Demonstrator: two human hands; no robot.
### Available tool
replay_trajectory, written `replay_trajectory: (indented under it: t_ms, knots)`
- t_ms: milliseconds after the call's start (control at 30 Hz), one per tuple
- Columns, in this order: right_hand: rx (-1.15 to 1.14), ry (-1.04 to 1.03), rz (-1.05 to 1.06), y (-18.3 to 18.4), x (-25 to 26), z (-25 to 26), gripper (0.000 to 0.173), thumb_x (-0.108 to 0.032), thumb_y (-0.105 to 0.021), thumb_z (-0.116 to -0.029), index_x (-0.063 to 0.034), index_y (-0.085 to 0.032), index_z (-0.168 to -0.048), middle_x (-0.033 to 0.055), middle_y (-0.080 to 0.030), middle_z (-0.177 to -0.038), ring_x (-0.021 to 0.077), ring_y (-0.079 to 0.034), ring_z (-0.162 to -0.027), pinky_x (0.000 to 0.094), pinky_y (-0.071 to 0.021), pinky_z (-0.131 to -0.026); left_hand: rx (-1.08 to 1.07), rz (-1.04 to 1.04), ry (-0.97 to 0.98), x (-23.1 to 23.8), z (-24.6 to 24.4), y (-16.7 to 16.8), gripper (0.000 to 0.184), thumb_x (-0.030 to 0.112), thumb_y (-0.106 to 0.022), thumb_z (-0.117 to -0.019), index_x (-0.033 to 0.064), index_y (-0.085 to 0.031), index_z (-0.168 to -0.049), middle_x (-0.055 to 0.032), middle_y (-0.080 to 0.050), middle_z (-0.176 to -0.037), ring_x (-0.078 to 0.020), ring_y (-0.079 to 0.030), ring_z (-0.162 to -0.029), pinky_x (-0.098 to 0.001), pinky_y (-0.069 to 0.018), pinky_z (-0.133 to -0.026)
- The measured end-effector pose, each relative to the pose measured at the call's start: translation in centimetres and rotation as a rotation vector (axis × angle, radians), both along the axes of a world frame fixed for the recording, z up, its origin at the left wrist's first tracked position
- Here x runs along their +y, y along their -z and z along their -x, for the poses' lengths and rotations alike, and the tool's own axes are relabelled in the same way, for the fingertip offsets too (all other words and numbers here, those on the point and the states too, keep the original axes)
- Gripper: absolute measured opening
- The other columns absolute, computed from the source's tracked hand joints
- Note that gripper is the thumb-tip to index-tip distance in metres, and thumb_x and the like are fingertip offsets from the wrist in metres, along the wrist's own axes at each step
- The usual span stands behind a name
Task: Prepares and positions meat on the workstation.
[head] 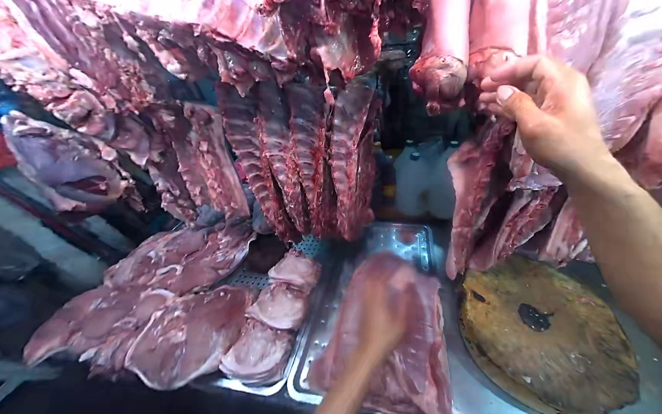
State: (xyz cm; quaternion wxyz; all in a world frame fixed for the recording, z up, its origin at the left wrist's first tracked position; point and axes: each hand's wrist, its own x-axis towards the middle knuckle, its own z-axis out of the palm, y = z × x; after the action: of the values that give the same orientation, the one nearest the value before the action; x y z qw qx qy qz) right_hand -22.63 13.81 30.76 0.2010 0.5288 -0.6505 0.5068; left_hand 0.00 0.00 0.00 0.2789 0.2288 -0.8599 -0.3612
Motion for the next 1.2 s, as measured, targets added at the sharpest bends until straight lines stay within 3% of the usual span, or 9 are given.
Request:
replay_trajectory:
  t_ms: [167, 300, 400, 467, 567, 700, 833, 1000, 1200]
  knots:
    - [0.023, 0.227, -0.129, 2.6, 0.7, 1.0, 0.048, -0.029, -0.048, -0.1053, -0.0094, -0.046, -0.149, 0.0136, -0.058, -0.145, 0.0225, -0.062, -0.127, 0.0463, -0.0521, -0.105, 0.084, -0.192, 0.187, 3.6, 16.6, -6.7, 0.105, 0.045, -0.086, -0.0785, 0.0017, -0.033, -0.158, -0.0253, -0.041, -0.156, -0.0347, -0.046, -0.142, -0.0487, -0.0431, -0.116]
    - [0.121, 0.355, -0.196, 3.1, 0.4, 0.6, 0.051, -0.027, -0.045, -0.1052, -0.0028, -0.045, -0.149, 0.0251, -0.053, -0.145, 0.0414, -0.055, -0.131, 0.0643, -0.0431, -0.106, 0.162, -0.388, 0.102, 5.6, 22.9, -9.9, 0.103, 0.043, -0.086, -0.0792, -0.0004, -0.033, -0.156, -0.024, -0.048, -0.151, -0.0337, -0.052, -0.137, -0.0527, -0.0447, -0.113]
    - [-0.009, 0.397, -0.09, 4.6, -0.2, 0.1, 0.034, -0.017, -0.048, -0.1038, -0.0015, -0.057, -0.133, 0.0226, -0.059, -0.131, 0.0334, -0.062, -0.116, 0.0543, -0.0515, -0.097, 0.115, -0.386, 0.052, 5.3, 24.0, -10.5, 0.08, 0.036, -0.082, -0.0829, 0.0027, -0.046, -0.147, -0.0196, -0.068, -0.125, -0.0319, -0.068, -0.115, -0.0545, -0.0551, -0.098]
    - [-0.069, 0.398, -0.053, 5.5, -0.7, 0.7, 0.035, -0.016, -0.048, -0.1027, -0.0019, -0.056, -0.134, 0.0197, -0.06, -0.132, 0.0277, -0.064, -0.116, 0.0487, -0.0533, -0.097, 0.077, -0.357, 0.064, 3.8, 24.5, -10.6, 0.072, 0.03, -0.079, -0.0827, 0.0056, -0.05, -0.143, -0.0173, -0.072, -0.116, -0.0314, -0.071, -0.108, -0.0547, -0.0573, -0.093]
    - [-0.064, 0.388, -0.076, 6.0, -1.4, 1.1, 0.041, -0.017, -0.05, -0.1019, -0.0013, -0.053, -0.14, 0.0191, -0.06, -0.138, 0.0281, -0.062, -0.124, 0.0501, -0.0505, -0.104, 0.028, -0.298, 0.093, 1.0, 25.4, -10.4, 0.068, 0.027, -0.075, -0.0833, 0.0083, -0.05, -0.144, -0.0163, -0.072, -0.114, -0.0312, -0.071, -0.107, -0.0556, -0.0574, -0.091]
    - [-0.114, 0.463, -0.001, 5.5, -1.3, 2.4, 0.033, -0.014, -0.05, -0.1023, -0.0051, -0.063, -0.131, 0.0128, -0.067, -0.129, 0.0206, -0.068, -0.112, 0.0455, -0.0554, -0.096, 0.014, -0.237, 0.083, -2.1, 25.9, -10.4, 0.059, 0.032, -0.073, -0.0846, 0.0107, -0.057, -0.137, -0.0137, -0.073, -0.11, -0.031, -0.071, -0.105, -0.0573, -0.0571, -0.088]
    - [-0.189, 0.54, -0.133, 5.2, -1.1, 4.1, 0.052, -0.019, -0.046, -0.1056, -0.0048, -0.038, -0.156, 0.0179, -0.053, -0.15, 0.0273, -0.054, -0.137, 0.0509, -0.0433, -0.114, -0.02, -0.192, 0.095, -4.5, 24.9, -11.1, 0.051, 0.036, -0.073, -0.0858, 0.0138, -0.062, -0.13, -0.0111, -0.074, -0.107, -0.0295, -0.071, -0.104, -0.0575, -0.0566, -0.087]
    - [-0.134, 0.686, -0.254, 4.5, -3.6, 5.1, 0.062, -0.022, -0.039, -0.109, 0.0008, -0.018, -0.162, 0.0237, -0.038, -0.161, 0.0342, -0.042, -0.147, 0.0532, -0.0335, -0.121, -0.029, -0.117, 0.056, -6.5, 22.6, -12.0, 0.047, 0.036, -0.074, -0.085, 0.0174, -0.063, -0.127, -0.0109, -0.075, -0.103, -0.0313, -0.072, -0.101, -0.0586, -0.0553, -0.085]
    - [-0.323, 0.582, -0.094, 1.9, -5.3, 7.7, 0.053, -0.022, -0.037, -0.1111, -0.0021, -0.031, -0.16, 0.0177, -0.043, -0.159, 0.0257, -0.041, -0.148, 0.0458, -0.0306, -0.123, -0.007, -0.084, -0.047, -9.5, 18.6, -12.0, 0.052, 0.039, -0.075, -0.0832, 0.0159, -0.063, -0.128, -0.0117, -0.074, -0.101, -0.0321, -0.072, -0.099, -0.0594, -0.0547, -0.083]
